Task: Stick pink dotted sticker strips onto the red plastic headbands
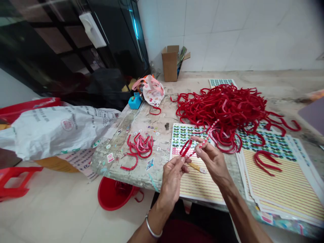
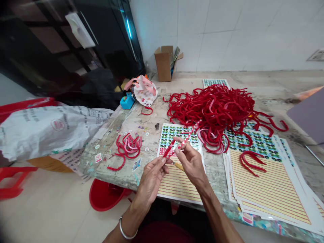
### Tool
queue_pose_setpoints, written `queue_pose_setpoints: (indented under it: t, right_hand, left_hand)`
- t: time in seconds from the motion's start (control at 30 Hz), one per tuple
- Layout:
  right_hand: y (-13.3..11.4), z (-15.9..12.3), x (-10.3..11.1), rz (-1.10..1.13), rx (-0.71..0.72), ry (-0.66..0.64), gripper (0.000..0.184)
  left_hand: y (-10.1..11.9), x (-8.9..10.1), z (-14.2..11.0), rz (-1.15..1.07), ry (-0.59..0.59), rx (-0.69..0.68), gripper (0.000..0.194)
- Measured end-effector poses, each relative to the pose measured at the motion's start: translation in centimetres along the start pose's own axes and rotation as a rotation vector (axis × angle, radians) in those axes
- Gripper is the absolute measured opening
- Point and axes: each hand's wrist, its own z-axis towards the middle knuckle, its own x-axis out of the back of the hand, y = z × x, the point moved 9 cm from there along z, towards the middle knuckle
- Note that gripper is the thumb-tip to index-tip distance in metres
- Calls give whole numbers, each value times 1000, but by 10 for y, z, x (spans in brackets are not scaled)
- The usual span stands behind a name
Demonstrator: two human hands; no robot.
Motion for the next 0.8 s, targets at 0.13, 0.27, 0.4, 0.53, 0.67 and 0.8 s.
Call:
queue_pose_setpoints:
  t: [0.13, 0.27, 0.4, 0.53, 0.67, 0.8]
  right_hand:
    - [16, 6, -8, -5, -41, -100, 16]
    - [29, 6, -5, 4, -57, -95, 12]
    - [33, 4, -3, 0, -65, -88, 10]
    - [33, 4, -3, 3, -65, -77, 12]
    - [33, 5, -4, -10, -64, -74, 11]
    - [32, 5, -4, -36, -52, -65, 11]
  left_hand:
    - [-6, -1, -2, -7, -22, 32, 12]
    - [-8, -2, -3, -3, -29, 45, 12]
    - [-8, -4, -2, -6, -25, 51, 10]
    - [-8, -5, 0, -28, -27, 41, 9]
    - [-8, -6, 0, -32, -22, 41, 9]
    - [-8, -7, -1, -26, -34, 42, 10]
